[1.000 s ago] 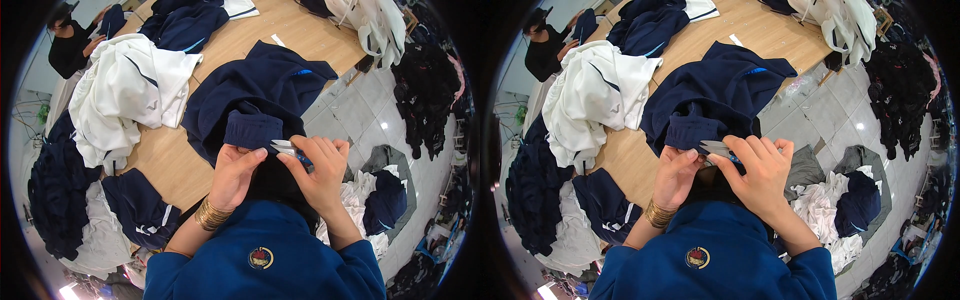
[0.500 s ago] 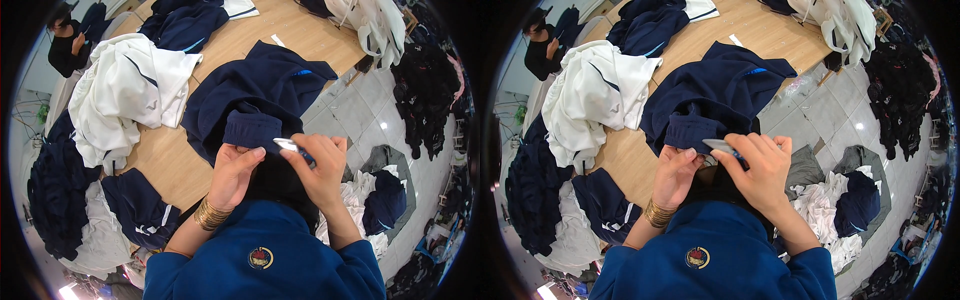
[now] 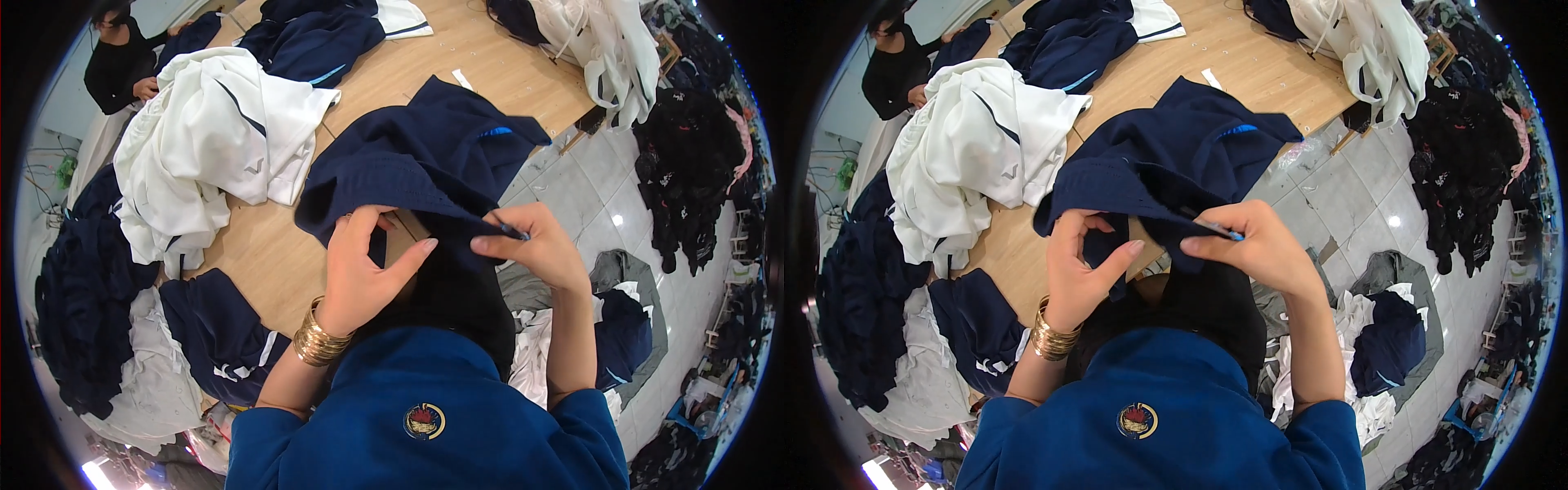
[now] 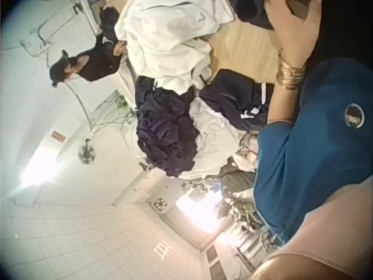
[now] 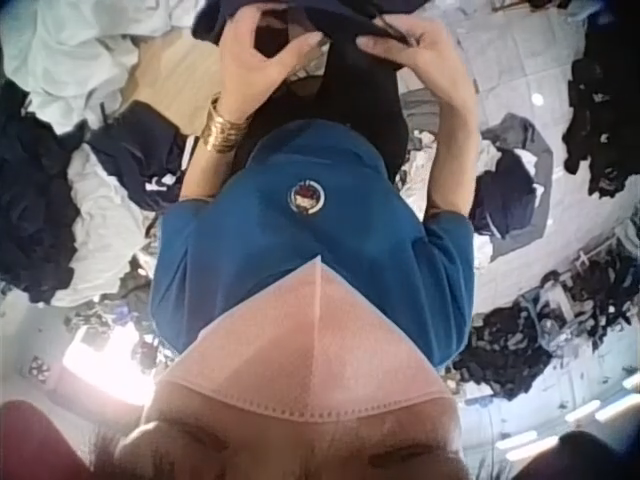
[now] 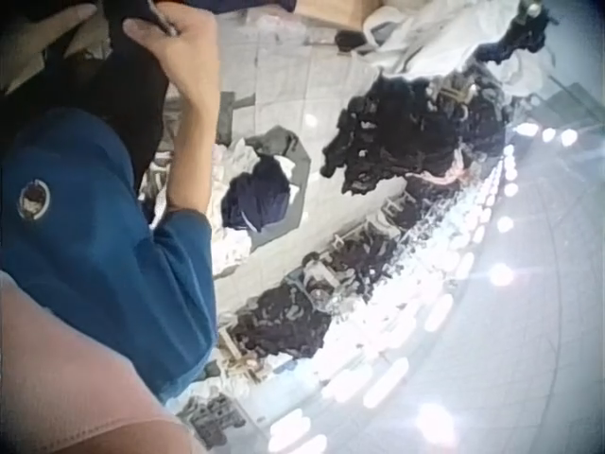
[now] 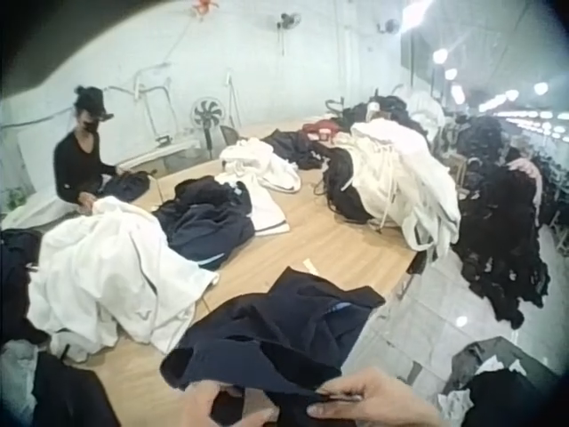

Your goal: The recorder is using a pair of thread snips to trim excess loose threads from the waist and seams of navy blue athletic garments on a factory workbench.

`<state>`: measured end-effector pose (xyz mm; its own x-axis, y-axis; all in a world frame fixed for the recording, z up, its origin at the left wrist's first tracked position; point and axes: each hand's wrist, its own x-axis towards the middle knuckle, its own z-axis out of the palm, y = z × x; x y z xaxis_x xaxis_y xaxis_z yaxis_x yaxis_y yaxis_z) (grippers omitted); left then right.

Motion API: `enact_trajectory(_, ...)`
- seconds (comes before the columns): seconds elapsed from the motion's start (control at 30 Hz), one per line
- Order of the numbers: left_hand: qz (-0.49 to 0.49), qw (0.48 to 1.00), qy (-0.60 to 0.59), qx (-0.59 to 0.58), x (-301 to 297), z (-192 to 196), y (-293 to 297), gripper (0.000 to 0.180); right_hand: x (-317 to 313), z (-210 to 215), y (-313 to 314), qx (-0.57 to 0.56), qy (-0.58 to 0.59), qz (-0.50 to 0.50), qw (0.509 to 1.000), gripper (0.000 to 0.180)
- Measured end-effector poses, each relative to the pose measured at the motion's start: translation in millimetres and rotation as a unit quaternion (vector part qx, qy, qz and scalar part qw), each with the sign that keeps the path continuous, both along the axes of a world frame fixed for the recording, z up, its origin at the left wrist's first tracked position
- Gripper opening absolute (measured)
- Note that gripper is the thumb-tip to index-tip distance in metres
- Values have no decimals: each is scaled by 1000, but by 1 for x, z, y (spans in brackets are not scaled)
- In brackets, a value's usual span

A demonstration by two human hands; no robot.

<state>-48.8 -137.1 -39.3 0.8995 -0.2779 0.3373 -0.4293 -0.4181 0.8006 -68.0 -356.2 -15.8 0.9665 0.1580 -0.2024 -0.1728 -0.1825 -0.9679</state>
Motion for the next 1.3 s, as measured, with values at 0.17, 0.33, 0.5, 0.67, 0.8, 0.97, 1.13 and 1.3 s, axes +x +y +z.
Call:
enact_trajectory(0.17, -53, 971, 38, -231, 13, 23, 12, 36, 6, 39, 1, 65, 10, 105, 992, 15)
enact_trajectory(0.33, -122, 973, -179, 76, 45, 32, 7, 40, 4, 47, 10, 70, 68, 75, 992, 12)
enact_trajectory(0.5, -362, 895, 257, -35, 50, 13, 29, 21, -3, 43, -3, 83, 53, -32, 995, 13)
enact_trajectory(0.67, -287, 902, 306, -102, 42, 34, 55, 24, -14, 39, -14, 63, 63, -43, 995, 17)
enact_trajectory(0.8, -269, 898, 326, -124, 41, 29, 58, 27, -15, 40, -12, 82, 72, -46, 993, 17)
enact_trajectory(0.97, -275, 903, 307, -118, 39, 28, 61, 29, -18, 44, -10, 70, 69, -50, 994, 18)
enact_trajectory(1.13, -297, 887, 335, -111, 41, 27, 62, 26, -19, 45, -7, 67, 68, -47, 994, 16)
enact_trajectory(1.3, -423, 854, 300, -40, 40, 26, 39, 31, -10, 38, 9, 24, 62, 23, 998, 12)
